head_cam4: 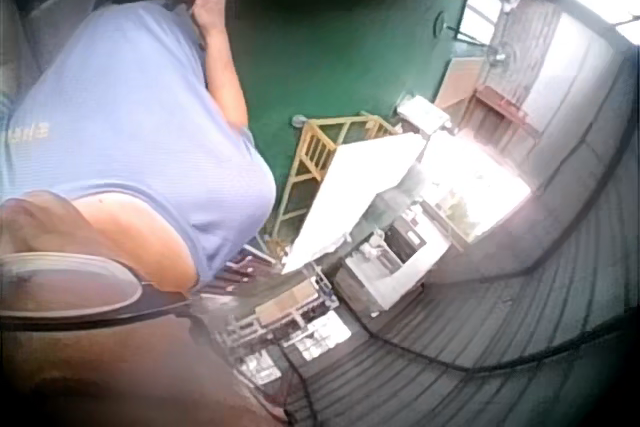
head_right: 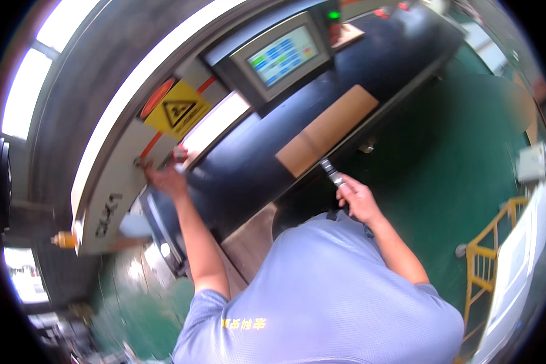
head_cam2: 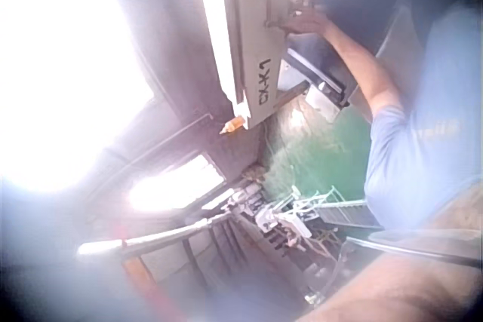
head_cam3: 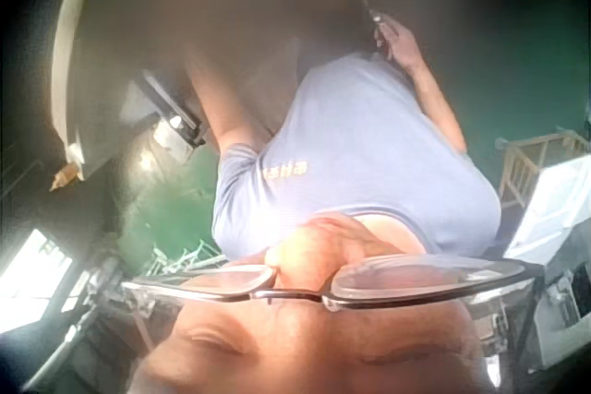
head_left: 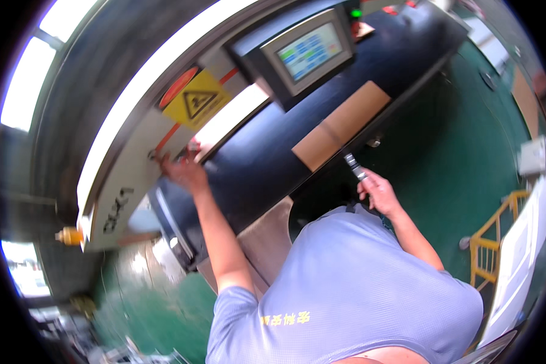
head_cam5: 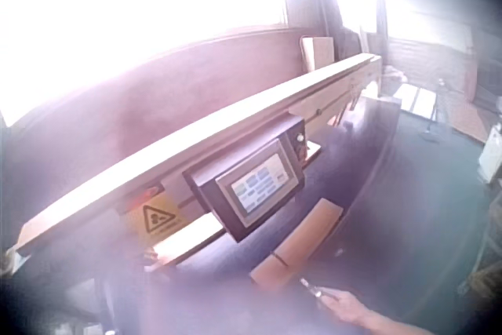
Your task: The person positions a wooden board on a boring machine, activates the pneumatic clamps and drills, and then removes the board. They use an air nozzle to clean the surface and a tape measure to check the board's length.
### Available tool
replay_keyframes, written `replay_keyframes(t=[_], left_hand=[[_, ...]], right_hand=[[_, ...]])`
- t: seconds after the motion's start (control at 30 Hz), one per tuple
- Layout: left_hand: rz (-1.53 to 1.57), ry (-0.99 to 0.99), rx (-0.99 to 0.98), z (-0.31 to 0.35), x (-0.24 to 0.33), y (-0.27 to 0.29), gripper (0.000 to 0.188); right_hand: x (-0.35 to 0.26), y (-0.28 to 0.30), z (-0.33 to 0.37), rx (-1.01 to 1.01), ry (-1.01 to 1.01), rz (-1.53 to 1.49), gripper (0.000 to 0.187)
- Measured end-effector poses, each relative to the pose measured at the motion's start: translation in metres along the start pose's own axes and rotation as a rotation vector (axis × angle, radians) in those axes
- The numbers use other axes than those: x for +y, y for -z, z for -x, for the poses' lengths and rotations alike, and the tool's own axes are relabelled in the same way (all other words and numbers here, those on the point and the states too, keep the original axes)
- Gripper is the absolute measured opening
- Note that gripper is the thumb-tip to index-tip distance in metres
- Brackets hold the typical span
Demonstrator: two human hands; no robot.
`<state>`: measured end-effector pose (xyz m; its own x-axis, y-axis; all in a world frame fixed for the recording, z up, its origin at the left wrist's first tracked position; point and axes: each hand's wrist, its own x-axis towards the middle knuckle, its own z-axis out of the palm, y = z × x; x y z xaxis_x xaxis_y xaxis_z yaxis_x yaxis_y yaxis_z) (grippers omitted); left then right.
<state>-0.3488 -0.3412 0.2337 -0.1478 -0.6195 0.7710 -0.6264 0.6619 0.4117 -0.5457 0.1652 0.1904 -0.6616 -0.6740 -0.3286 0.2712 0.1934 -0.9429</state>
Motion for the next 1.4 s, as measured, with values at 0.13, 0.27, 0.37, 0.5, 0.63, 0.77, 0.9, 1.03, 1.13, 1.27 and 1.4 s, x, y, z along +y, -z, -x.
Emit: replay_keyframes(t=[0.13, 0.27, 0.37, 0.5, 0.63, 0.77, 0.9, 1.03, 1.13, 1.27, 1.4], left_hand=[[0.231, 0.05, -0.022, -0.004, -0.018, 0.002, 0.055], [0.296, 0.137, -0.204, 0.004, 0.001, 0.007, 0.074], [0.323, 0.145, -0.265, 0.033, 0.001, 0.003, 0.08], [0.034, 0.091, -0.636, 0.126, -0.111, -0.029, 0.084], [-0.254, 0.203, -1.037, 0.223, -0.156, -0.028, 0.087], [-0.351, 0.263, -1.101, 0.284, -0.106, -0.01, 0.081], [-0.388, 0.178, -0.915, 0.312, -0.11, 0.009, 0.076], [-0.406, 0.202, -0.862, 0.314, -0.096, 0.005, 0.073], [-0.408, 0.184, -0.794, 0.32, -0.096, 0.006, 0.072], [-0.377, 0.203, -0.753, 0.313, -0.082, 0.013, 0.071], [-0.347, 0.242, -0.706, 0.316, -0.088, 0.017, 0.073]], right_hand=[[-0.024, -0.022, 0.014, -0.163, -0.102, 0.087, 0.049], [0.0, -0.025, 0.01, -0.239, -0.111, 0.194, 0.048], [0.024, -0.019, 0.009, -0.19, 0.052, 0.338, 0.047], [0.0, -0.018, 0.017, -0.219, -0.057, 0.334, 0.052], [0.007, -0.02, 0.017, -0.133, -0.065, 0.259, 0.046], [0.017, -0.018, 0.017, 0.015, -0.105, 0.26, 0.04], [0.028, -0.023, 0.012, 0.006, -0.115, 0.224, 0.037], [0.024, -0.033, 0.014, -0.026, -0.145, 0.339, 0.036], [0.02, -0.04, 0.015, -0.089, -0.158, 0.402, 0.035], [0.023, -0.038, 0.016, -0.12, -0.183, 0.41, 0.035], [0.029, -0.038, 0.016, -0.104, -0.187, 0.387, 0.038]])
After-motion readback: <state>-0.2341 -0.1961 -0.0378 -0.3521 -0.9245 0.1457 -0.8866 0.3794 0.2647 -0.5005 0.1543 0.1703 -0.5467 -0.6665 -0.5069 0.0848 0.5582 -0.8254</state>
